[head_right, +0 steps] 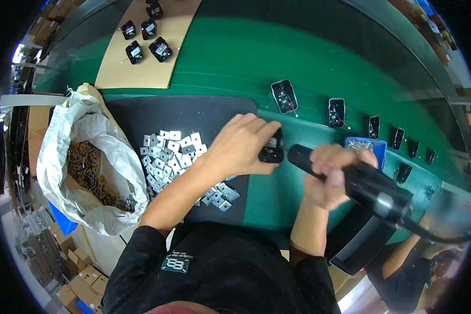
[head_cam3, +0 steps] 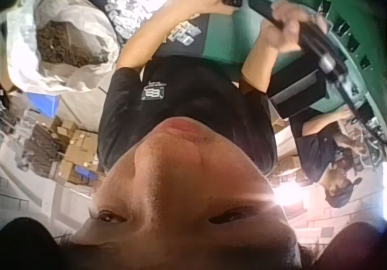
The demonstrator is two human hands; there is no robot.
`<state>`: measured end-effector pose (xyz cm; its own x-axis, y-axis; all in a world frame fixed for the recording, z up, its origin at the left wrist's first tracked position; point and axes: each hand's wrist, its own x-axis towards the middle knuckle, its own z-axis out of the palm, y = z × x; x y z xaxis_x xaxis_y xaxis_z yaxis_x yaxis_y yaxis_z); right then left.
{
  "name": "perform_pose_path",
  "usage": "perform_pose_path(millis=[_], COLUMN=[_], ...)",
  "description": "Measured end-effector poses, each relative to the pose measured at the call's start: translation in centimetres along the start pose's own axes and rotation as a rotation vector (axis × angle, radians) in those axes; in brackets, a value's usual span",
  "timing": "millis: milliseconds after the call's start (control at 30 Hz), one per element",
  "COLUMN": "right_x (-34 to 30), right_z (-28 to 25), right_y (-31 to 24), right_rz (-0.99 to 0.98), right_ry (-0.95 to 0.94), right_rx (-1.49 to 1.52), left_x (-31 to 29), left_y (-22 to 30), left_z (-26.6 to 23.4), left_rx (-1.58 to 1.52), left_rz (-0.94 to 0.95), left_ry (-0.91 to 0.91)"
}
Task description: Use an electric screwdriver to attach metal plates to small plastic electronic housings on an assembly line.
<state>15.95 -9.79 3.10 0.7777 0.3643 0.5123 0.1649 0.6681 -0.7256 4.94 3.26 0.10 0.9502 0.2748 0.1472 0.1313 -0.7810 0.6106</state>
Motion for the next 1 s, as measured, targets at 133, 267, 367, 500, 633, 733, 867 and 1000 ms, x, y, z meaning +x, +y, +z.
perform_pose_path(millis=[133, 267, 367, 500, 633, 733, 867, 1000], right_x=[0.6, -0.5, -1.7, -2.5, -2.5, -2.6, -2.4, -1.6], right_z=[-1.5, -2.9, -3.4, -3.3, -3.7, -4.0, -3.8, -4.4], right_y=[-2.4, -2.5, -2.1, -1.7, -2.0, -2.2, -1.9, -2.0], right_rz=[-0.038, 0.003, 0.044, 0.100, 0.115, 0.113, 0.092, 0.078], right_ry=[0.047, 0.070, 0.084, 0.079, 0.062, 0.073, 0.104, 0.090], right_rx=[0.043, -0.004, -0.062, -0.075, -0.102, -0.130, -0.142, -0.144], left_x=[-0.8, -2.9, -4.1, -5.4, -5.6, -4.4, -4.5, -5.0], left_y=[-2.9, -9.4, -13.4, -17.2, -19.3, -16.1, -12.8, -5.7], left_z=[-5.3, -10.5, -11.8, -12.5, -11.9, -11.2, -10.2, -9.5], left_rx=[0.232, 0.377, 0.401, 0.433, 0.454, 0.318, 0.537, 0.243], left_rz=[-0.168, -0.613, -0.722, -0.831, -0.705, -0.846, -0.569, -0.497], left_ry=[0.332, 0.533, 0.611, 0.623, 0.576, 0.589, 0.638, 0.424])
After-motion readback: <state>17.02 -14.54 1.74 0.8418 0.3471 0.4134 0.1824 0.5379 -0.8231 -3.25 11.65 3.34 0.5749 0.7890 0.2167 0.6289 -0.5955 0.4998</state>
